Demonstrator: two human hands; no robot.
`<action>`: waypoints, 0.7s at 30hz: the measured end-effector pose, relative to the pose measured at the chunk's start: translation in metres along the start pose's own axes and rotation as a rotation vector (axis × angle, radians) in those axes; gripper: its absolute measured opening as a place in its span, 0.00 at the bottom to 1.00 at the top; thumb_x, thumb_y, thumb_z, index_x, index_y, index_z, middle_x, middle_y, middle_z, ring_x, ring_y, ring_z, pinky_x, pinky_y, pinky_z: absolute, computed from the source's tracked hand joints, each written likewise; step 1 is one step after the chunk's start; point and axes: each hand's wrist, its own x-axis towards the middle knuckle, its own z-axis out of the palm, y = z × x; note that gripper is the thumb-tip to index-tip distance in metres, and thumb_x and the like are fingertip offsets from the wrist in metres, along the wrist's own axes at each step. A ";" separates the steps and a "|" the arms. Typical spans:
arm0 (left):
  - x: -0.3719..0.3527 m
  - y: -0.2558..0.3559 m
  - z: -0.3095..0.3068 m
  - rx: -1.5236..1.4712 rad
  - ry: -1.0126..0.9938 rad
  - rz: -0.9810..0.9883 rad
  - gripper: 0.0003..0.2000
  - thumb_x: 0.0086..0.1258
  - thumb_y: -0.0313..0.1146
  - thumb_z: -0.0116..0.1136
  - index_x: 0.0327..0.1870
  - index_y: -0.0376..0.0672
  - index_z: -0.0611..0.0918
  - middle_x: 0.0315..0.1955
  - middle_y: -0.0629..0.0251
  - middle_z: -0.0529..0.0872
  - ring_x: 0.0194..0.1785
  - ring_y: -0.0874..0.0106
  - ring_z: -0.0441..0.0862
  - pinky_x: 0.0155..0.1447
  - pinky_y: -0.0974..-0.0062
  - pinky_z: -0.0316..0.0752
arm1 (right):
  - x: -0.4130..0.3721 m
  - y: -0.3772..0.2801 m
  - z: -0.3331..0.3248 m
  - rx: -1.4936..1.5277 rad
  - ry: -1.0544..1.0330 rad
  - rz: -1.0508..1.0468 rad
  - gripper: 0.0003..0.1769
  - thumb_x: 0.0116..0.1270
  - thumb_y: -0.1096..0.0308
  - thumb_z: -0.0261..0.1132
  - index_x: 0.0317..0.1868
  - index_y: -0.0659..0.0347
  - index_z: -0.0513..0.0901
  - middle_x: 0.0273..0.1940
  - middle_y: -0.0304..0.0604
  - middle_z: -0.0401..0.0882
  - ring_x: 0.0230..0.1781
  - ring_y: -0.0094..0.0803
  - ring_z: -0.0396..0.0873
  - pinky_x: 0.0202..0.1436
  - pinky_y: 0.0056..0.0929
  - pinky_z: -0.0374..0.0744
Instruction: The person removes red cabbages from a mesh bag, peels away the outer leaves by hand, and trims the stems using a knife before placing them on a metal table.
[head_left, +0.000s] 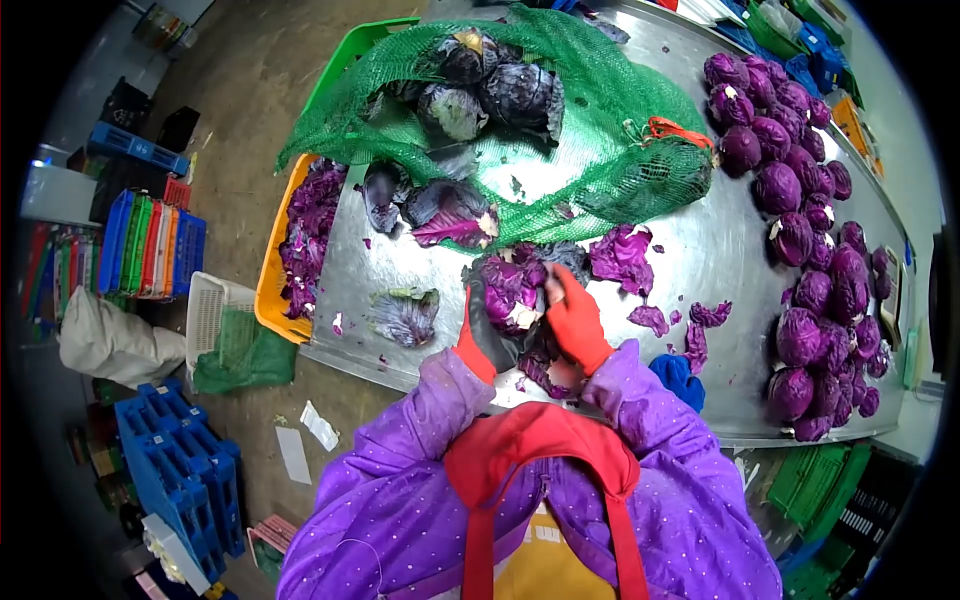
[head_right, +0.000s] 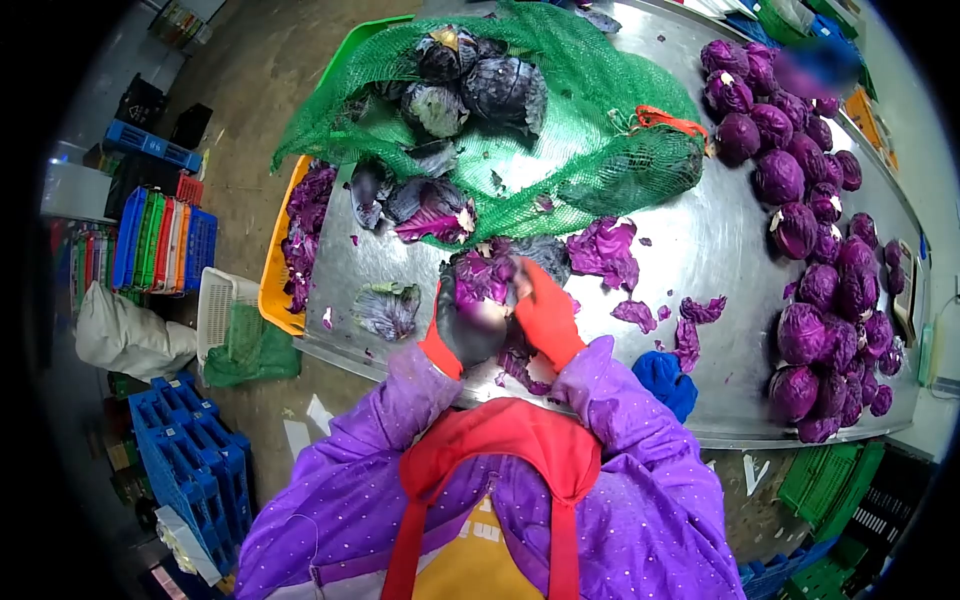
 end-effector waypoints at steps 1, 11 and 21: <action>-0.008 -0.002 0.017 -0.176 0.022 -0.036 0.32 0.70 0.59 0.48 0.68 0.47 0.70 0.64 0.60 0.76 0.66 0.60 0.72 0.72 0.57 0.66 | 0.010 -0.006 0.001 0.049 0.141 0.050 0.23 0.76 0.56 0.55 0.63 0.63 0.74 0.46 0.57 0.82 0.42 0.44 0.83 0.45 0.36 0.78; -0.024 0.000 0.023 -0.008 0.101 -0.052 0.34 0.68 0.63 0.51 0.68 0.49 0.71 0.62 0.57 0.77 0.61 0.58 0.78 0.61 0.51 0.78 | 0.007 -0.022 -0.023 0.019 -0.338 -0.087 0.42 0.61 0.51 0.70 0.70 0.60 0.67 0.62 0.58 0.73 0.63 0.52 0.73 0.66 0.41 0.71; -0.021 0.016 0.012 -0.062 0.042 -0.196 0.34 0.65 0.66 0.52 0.64 0.49 0.75 0.56 0.60 0.81 0.56 0.59 0.81 0.60 0.57 0.78 | 0.020 -0.014 -0.004 -0.313 -0.315 -0.319 0.31 0.59 0.58 0.64 0.62 0.61 0.70 0.50 0.54 0.79 0.47 0.52 0.80 0.49 0.46 0.79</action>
